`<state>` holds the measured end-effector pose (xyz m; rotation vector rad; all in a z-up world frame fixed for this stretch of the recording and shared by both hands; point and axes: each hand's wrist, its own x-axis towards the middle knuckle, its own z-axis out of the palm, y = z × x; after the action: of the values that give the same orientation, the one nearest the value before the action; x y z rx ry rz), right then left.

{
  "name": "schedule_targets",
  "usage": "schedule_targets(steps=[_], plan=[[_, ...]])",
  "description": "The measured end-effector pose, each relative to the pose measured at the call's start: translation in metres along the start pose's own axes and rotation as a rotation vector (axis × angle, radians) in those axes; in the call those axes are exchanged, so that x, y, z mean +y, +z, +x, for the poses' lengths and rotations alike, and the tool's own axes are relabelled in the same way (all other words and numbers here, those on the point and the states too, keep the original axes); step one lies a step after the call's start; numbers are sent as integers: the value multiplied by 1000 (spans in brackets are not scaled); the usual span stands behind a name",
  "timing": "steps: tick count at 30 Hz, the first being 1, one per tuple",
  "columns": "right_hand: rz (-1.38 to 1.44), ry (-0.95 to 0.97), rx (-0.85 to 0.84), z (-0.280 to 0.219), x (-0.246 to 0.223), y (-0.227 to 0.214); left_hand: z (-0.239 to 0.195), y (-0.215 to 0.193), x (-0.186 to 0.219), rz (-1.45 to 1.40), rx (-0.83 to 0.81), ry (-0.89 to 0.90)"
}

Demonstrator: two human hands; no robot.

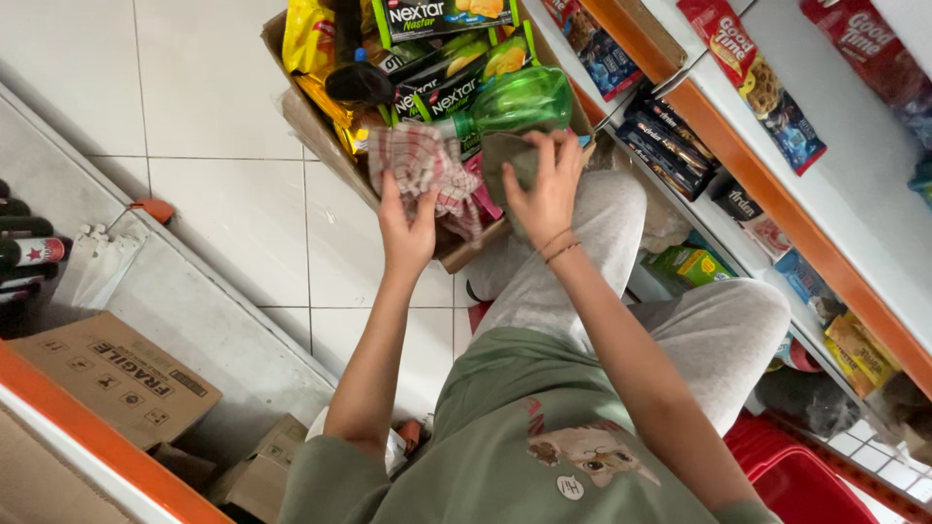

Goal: The person scans snacks with a barcode scanner, places them into a basket or box, handles a red plastic crate, and then sprays a green liquid onto a cloth to wipe down store shelves.

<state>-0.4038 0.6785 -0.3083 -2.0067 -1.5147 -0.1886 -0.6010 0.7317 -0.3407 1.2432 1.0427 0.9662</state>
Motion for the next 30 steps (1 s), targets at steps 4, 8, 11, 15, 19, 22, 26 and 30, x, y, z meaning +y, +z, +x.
schedule_targets(steps=[4, 8, 11, 15, 19, 22, 26, 30], plan=[[366, 243, -305, -19, -14, 3, -1, -3, 14, -475, 38, 81], [1122, 549, -441, -33, -13, 16, -10, -14, 36, -907, -183, 68], [1640, 974, -489, -42, -12, 12, -16, -12, 53, -1046, -408, 10], [1991, 1027, -496, -47, 0, -11, -22, 3, 60, -1128, -390, -159], [1802, 1148, -253, -42, 24, -41, -17, 7, 57, -1191, -330, -305], [1554, 936, -220, -35, 37, -77, -8, 4, 67, -1059, -319, -250], [1429, 909, -147, -25, 36, -127, 6, 14, 84, -349, -180, 197], [1289, 758, -244, -19, 28, -157, -9, 54, 112, 148, -539, 481]])
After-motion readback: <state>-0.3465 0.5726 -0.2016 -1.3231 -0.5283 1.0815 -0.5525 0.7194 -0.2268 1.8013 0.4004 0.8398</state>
